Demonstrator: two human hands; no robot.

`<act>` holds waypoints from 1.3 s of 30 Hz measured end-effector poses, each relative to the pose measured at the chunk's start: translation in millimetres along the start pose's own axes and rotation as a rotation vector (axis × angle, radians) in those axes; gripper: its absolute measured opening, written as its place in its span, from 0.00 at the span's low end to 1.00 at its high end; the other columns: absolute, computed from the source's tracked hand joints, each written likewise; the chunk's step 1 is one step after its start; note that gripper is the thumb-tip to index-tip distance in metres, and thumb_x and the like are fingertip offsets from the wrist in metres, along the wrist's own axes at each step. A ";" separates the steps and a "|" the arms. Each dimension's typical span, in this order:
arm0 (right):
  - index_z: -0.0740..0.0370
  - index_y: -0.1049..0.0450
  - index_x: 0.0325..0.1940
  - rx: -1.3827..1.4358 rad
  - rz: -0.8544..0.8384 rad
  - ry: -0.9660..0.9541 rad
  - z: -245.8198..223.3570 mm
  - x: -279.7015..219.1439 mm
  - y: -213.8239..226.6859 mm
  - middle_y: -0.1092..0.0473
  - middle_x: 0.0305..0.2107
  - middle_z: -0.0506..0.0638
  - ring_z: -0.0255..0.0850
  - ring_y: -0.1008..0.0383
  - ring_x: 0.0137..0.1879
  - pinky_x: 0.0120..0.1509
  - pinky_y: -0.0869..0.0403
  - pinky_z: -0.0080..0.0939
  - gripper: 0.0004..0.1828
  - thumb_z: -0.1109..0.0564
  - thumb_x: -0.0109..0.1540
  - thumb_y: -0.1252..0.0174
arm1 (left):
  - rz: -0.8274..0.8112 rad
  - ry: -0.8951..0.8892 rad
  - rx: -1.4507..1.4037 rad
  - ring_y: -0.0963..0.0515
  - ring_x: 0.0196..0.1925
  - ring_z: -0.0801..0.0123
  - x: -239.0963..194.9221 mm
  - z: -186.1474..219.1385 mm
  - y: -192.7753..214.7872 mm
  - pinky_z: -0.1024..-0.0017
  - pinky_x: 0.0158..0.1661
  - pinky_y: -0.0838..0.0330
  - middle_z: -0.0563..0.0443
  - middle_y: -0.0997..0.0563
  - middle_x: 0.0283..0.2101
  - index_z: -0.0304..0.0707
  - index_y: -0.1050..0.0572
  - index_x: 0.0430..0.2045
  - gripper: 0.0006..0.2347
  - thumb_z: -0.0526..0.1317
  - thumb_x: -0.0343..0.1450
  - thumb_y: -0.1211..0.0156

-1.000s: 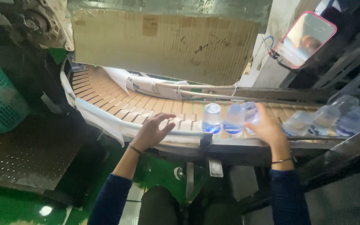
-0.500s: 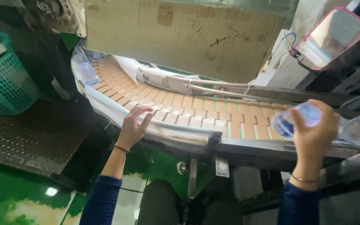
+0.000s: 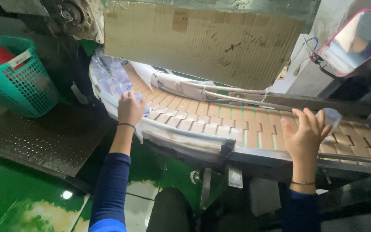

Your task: Organizing and placing water cups onto a moving conveyor belt in a production line.

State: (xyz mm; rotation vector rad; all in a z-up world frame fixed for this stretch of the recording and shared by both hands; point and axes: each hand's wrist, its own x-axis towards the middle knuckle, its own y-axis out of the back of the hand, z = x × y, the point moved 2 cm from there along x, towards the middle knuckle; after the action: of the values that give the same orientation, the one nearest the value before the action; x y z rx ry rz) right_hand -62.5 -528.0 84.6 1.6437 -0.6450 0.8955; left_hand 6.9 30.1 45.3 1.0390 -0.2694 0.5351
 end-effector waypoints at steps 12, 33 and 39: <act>0.52 0.26 0.64 0.124 -0.102 -0.165 -7.0 2.0 5.5 0.29 0.60 0.58 0.63 0.42 0.77 0.73 0.53 0.86 0.21 0.40 0.73 0.44 | -0.144 -0.215 -0.704 0.18 0.54 0.51 -51.0 89.5 -9.0 0.63 0.55 0.24 0.43 0.16 0.46 0.44 0.17 0.43 0.10 0.45 0.71 0.36; 0.45 0.22 0.59 -0.028 0.124 -0.071 31.6 -13.1 -22.1 0.24 0.59 0.46 0.51 0.40 0.83 0.82 0.77 0.63 0.21 0.35 0.82 0.56 | 0.372 0.009 -0.630 0.18 0.45 0.51 -15.2 64.1 -4.6 0.61 0.51 0.25 0.41 0.18 0.39 0.41 0.21 0.42 0.07 0.41 0.75 0.42; 0.49 0.20 0.54 -0.023 0.184 -0.015 25.4 -7.9 -11.9 0.22 0.57 0.48 0.52 0.36 0.80 0.85 0.73 0.55 0.16 0.39 0.78 0.45 | 0.633 0.054 -0.339 0.23 0.48 0.58 25.3 6.8 -53.2 0.57 0.54 0.30 0.57 0.22 0.44 0.53 0.24 0.43 0.10 0.41 0.69 0.37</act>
State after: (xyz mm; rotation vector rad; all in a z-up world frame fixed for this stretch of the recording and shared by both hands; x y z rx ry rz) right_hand -51.8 -549.9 68.6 1.5901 -0.8238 1.0050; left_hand 57.1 10.5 20.6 0.5934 -0.6265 1.0447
